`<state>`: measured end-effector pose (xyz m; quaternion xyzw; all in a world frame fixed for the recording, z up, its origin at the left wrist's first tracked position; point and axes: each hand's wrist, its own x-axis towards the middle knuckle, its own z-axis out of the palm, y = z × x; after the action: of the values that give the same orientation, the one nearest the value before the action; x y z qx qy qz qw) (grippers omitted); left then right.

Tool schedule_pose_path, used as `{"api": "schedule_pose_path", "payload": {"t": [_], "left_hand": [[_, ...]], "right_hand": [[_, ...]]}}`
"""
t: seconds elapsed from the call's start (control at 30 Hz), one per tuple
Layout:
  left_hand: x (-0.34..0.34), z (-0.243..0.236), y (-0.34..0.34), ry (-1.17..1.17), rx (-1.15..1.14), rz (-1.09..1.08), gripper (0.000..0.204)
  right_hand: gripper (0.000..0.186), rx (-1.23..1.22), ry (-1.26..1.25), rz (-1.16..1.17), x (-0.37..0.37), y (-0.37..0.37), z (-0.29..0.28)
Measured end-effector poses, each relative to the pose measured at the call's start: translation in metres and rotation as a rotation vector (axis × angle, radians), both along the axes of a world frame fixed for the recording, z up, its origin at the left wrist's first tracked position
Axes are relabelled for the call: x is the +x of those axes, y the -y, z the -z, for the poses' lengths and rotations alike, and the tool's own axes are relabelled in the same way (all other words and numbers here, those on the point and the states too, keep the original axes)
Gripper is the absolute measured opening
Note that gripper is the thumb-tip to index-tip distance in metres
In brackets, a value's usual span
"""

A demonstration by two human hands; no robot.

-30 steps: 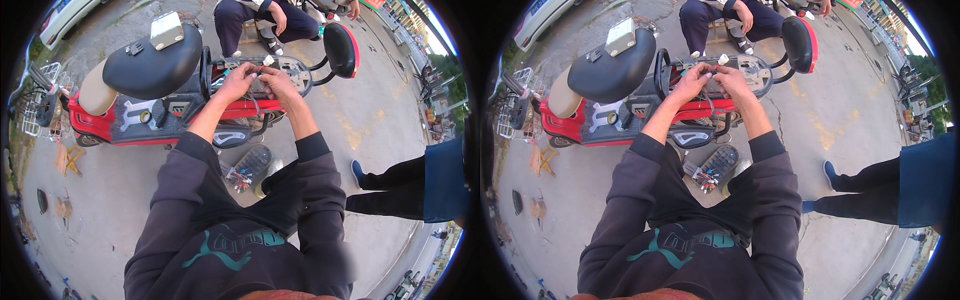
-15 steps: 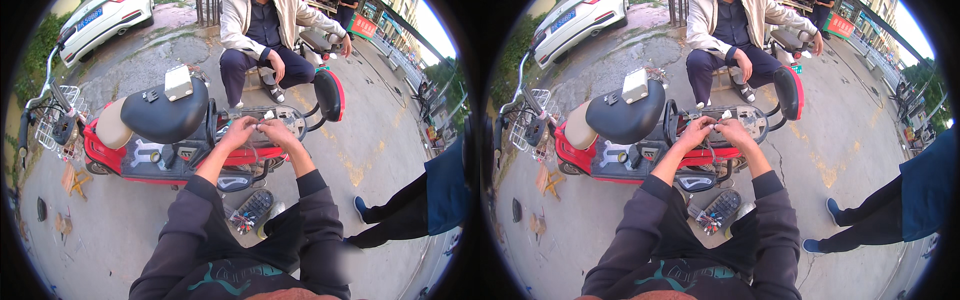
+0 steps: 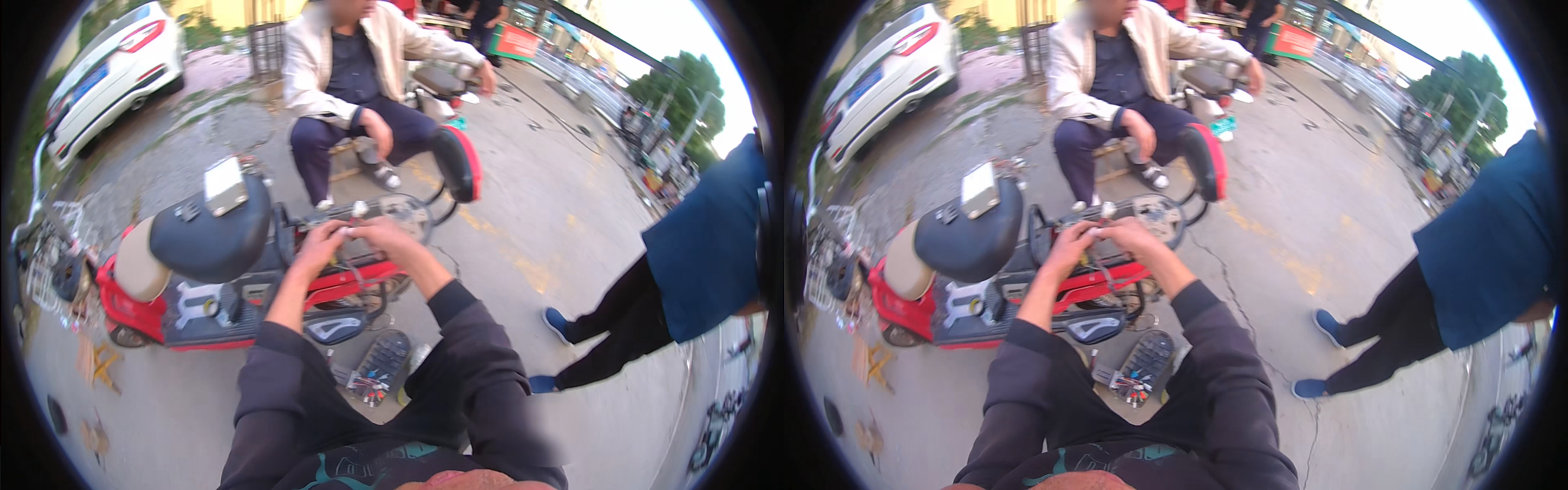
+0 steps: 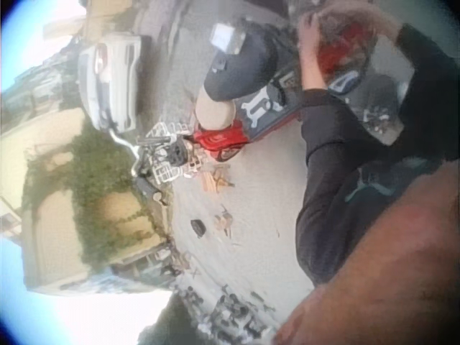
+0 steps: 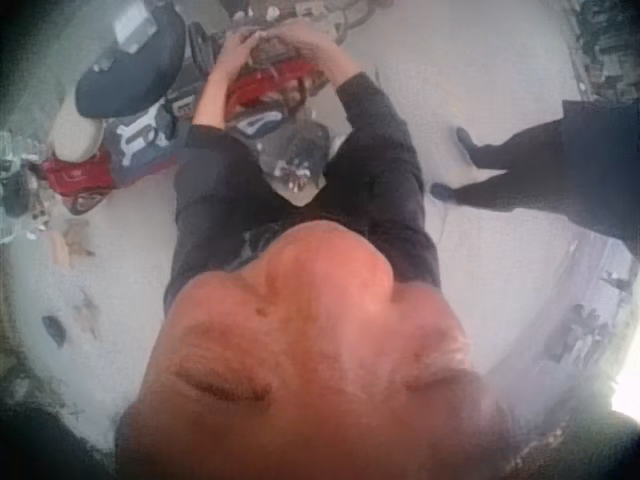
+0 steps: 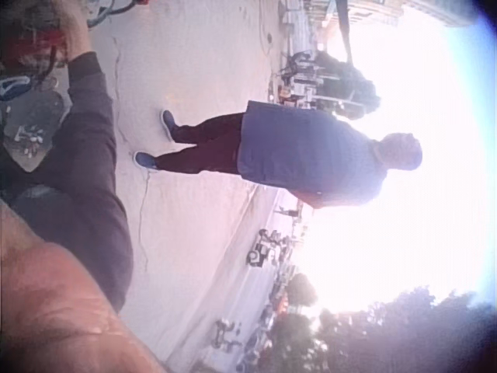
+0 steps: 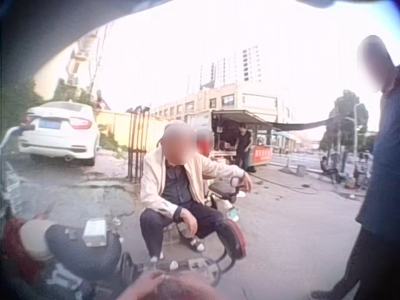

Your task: The person repairs the wiring of a red electric scooter. They strip wire ends, twist them together, and wrap the connections with electrical tape. The person uses pliers and electrical tape to complete the repair.

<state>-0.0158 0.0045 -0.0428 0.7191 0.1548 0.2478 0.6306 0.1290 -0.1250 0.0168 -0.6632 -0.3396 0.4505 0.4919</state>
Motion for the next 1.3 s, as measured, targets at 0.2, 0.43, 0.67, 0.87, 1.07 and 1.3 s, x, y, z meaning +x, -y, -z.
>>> {"api": "schedule_pose_path", "payload": {"t": [0.2,0.43,0.67,0.87,1.07,1.3], "left_hand": [[0.012,0.004,0.003,-0.021,-0.052,0.024,0.022],[0.012,-0.003,0.008,-0.045,0.027,-0.021,0.021],[0.002,-0.007,0.004,-0.011,-0.116,-0.015,0.021],[0.003,-0.001,-0.002,0.074,-0.197,0.008,0.019],[0.007,-0.004,0.002,0.056,-0.169,-0.018,0.019],[0.005,-0.001,0.004,0.058,-0.128,0.0,0.018]], "right_hand": [[0.037,0.003,0.789,-0.052,0.009,0.0,0.001],[0.047,0.11,0.671,0.054,0.017,-0.007,0.012],[0.037,0.111,0.912,0.076,-0.013,-0.004,0.0],[0.031,0.313,0.983,0.076,-0.013,-0.006,0.003],[0.033,0.385,0.818,0.064,-0.003,-0.004,0.014],[0.029,0.099,1.081,-0.041,-0.014,0.003,-0.012]]}}
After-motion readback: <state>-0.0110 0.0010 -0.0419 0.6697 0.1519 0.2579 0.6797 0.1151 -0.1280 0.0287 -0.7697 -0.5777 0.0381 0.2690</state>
